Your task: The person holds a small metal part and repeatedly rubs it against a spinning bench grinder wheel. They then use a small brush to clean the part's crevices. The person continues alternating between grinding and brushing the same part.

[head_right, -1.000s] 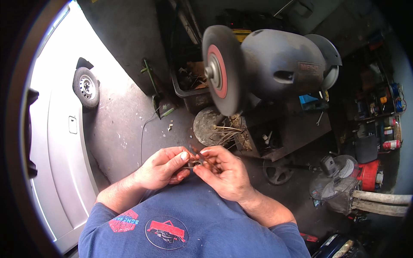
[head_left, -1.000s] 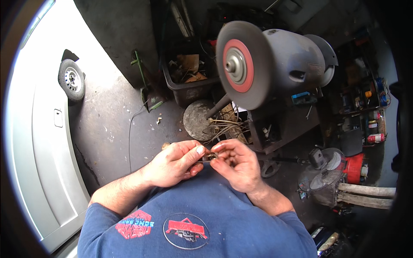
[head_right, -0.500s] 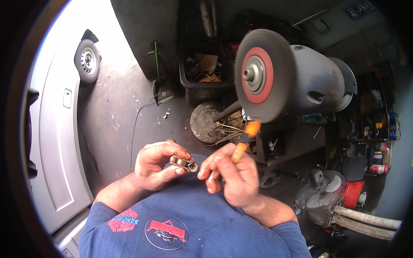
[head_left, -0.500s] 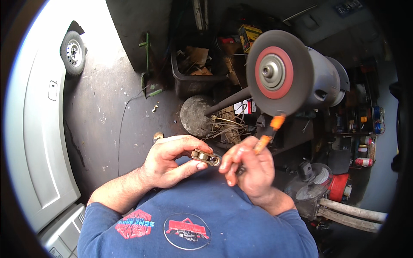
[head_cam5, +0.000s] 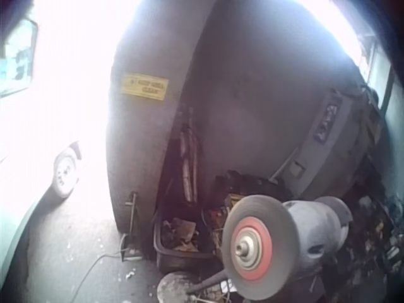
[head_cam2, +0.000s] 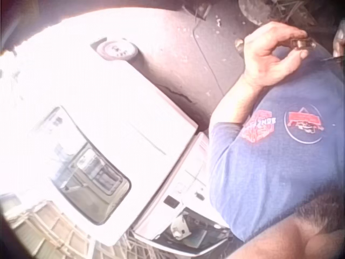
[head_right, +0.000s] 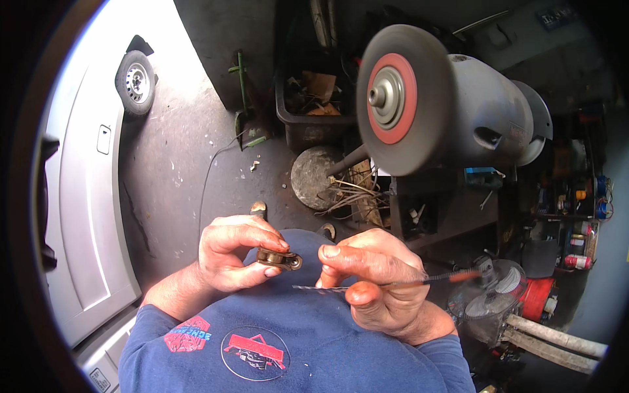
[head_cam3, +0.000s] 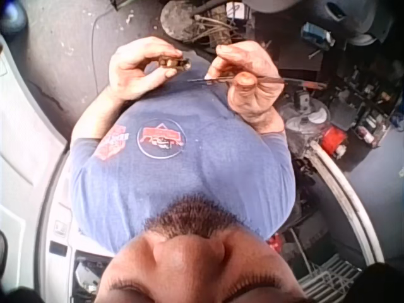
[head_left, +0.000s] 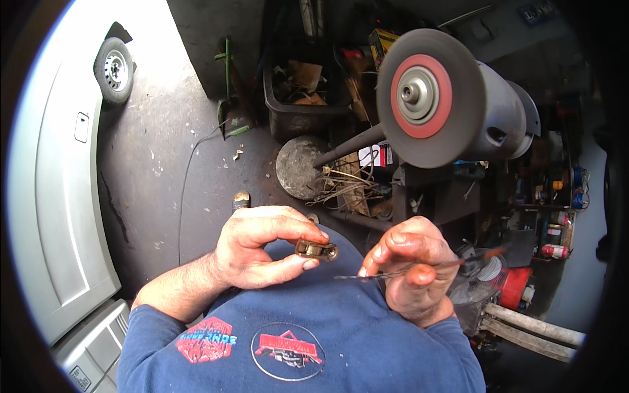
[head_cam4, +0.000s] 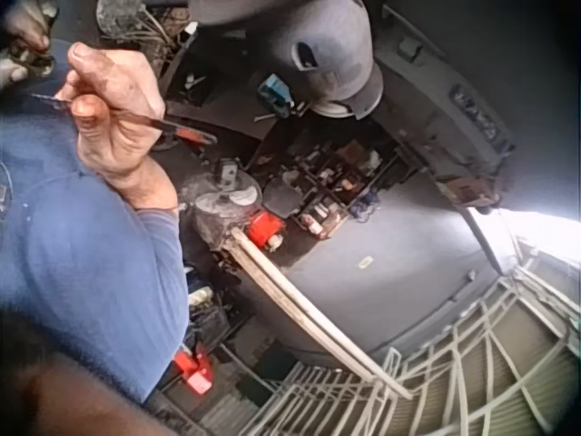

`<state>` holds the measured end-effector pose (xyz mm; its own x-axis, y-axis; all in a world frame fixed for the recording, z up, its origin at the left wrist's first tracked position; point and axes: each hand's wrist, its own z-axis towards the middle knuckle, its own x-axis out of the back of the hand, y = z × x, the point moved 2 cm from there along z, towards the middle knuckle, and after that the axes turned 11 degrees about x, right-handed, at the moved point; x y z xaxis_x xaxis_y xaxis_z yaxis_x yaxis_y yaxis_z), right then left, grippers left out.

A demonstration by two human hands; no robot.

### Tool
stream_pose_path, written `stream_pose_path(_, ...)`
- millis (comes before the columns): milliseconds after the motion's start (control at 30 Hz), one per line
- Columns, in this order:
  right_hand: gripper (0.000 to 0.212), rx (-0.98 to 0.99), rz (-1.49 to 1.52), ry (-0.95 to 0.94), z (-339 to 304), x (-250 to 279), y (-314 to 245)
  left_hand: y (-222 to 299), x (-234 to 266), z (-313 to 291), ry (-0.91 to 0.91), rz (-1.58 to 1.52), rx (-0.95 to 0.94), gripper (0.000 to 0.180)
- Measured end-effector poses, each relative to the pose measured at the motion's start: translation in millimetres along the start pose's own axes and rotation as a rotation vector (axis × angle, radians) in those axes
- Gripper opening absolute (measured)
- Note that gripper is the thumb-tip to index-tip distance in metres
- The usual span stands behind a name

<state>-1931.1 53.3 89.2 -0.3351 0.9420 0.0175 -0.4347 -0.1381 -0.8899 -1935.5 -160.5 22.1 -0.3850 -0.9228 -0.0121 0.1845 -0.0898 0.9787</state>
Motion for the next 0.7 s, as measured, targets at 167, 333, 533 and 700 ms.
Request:
stream_pose_path(167, 0.031, 0.132, -0.147, 0.019, -4, 6, -2, -1, -8, 6, -0.031, -0.062, 0.014, 0.024)
stream_pose_path(333, 0.022, 0.119, -0.305, -0.126, -3, 12, -4, -3, -13, 11, -0.053, -0.134, 0.054, 0.023)
stream_pose_path(533, 0.020, 0.031, -0.319, -0.124, -3, 15, -7, 0, -16, 16, -0.074, -0.118, 0.078, 0.024)
stream_pose_path(700, 0.015, -0.022, -0.226, -0.028, -9, 9, -6, 2, -19, 13, -0.076, -0.139, 0.100, 0.023)
